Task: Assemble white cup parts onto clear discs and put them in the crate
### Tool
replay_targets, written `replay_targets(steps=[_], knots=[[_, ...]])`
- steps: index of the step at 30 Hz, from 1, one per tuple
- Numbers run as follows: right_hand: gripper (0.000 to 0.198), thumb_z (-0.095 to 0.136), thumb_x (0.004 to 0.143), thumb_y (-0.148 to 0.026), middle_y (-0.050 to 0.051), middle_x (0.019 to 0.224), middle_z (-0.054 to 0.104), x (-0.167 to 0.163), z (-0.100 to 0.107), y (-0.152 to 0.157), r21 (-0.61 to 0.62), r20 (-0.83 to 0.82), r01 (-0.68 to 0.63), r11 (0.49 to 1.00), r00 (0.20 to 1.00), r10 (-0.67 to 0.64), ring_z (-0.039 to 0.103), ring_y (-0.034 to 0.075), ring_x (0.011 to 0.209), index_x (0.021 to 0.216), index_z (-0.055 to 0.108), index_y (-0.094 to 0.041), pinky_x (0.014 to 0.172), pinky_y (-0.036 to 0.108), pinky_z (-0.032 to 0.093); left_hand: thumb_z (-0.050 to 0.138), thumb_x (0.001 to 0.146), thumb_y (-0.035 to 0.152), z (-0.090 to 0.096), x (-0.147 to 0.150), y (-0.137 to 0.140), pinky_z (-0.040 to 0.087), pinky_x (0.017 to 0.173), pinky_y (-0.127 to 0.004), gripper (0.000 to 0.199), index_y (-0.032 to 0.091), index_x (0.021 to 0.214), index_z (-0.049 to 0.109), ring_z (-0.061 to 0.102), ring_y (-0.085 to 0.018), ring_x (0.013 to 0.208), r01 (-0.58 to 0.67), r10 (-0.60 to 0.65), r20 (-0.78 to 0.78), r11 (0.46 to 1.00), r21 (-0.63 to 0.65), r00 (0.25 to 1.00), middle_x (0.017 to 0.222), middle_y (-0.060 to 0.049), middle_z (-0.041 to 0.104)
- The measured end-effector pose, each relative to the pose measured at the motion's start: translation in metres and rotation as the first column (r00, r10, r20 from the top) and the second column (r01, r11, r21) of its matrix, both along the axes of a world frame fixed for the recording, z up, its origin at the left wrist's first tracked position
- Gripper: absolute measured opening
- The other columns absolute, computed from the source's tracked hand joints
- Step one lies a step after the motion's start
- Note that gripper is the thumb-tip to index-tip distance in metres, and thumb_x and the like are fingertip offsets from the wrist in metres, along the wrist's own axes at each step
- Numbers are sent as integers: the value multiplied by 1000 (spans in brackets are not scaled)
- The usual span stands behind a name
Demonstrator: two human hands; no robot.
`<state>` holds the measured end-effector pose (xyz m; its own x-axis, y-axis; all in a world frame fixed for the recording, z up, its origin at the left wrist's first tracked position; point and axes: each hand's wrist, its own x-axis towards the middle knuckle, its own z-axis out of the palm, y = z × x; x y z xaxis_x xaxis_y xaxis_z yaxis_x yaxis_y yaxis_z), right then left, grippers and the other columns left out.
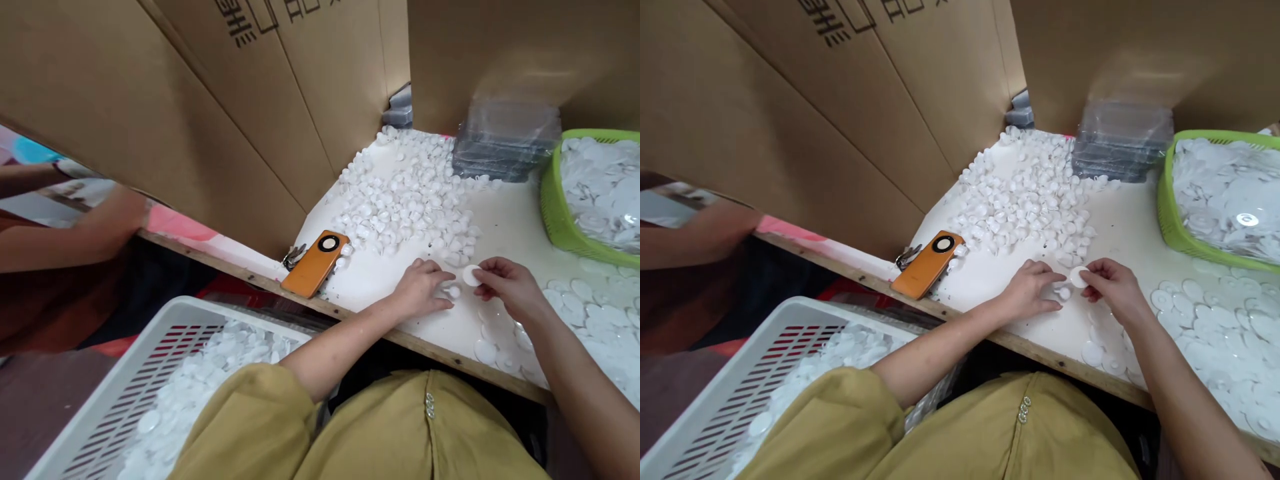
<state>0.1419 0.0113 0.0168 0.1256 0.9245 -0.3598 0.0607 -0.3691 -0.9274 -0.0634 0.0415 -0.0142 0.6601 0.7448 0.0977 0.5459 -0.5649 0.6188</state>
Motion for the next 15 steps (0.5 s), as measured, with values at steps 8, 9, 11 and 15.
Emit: replay_targets(steps=[8, 9, 11, 15], knots=[[37, 78, 60, -46, -2, 52, 57, -10, -7, -7, -133, 25, -197, 971, 979, 202, 53, 11, 45, 72, 58, -17, 39, 22, 38, 70, 74, 38, -8, 10, 7, 37, 84, -32, 25, 23, 93, 71, 53, -18, 84, 61, -61, 11, 998, -13, 998, 89, -3, 63], [37, 78, 60, -46, -3, 51, 56, -14, -9, -7, -148, 18, -210, 966, 976, 215, 53, 11, 45, 71, 58, -17, 39, 21, 38, 69, 74, 39, -8, 10, 7, 37, 84, -32, 24, 22, 92, 71, 53, -18, 83, 66, -66, 13, 998, -17, 998, 87, -3, 63], [35, 76, 62, -45, -4, 48, 55, -19, -13, -6, -181, 37, -215, 960, 974, 225, 53, 11, 44, 71, 56, -18, 39, 21, 37, 68, 75, 43, -8, 9, 7, 37, 83, -32, 25, 22, 89, 70, 53, -18, 82, 69, -69, 16, 997, -24, 998, 86, -3, 62], [32, 74, 65, -43, -3, 48, 56, -19, -15, -3, -226, 111, -258, 939, 951, 288, 53, 11, 42, 71, 55, -19, 37, 20, 36, 66, 77, 49, -8, 10, 6, 37, 82, -33, 30, 21, 86, 70, 53, -18, 81, 59, -59, 9, 997, -44, 998, 85, -4, 63]])
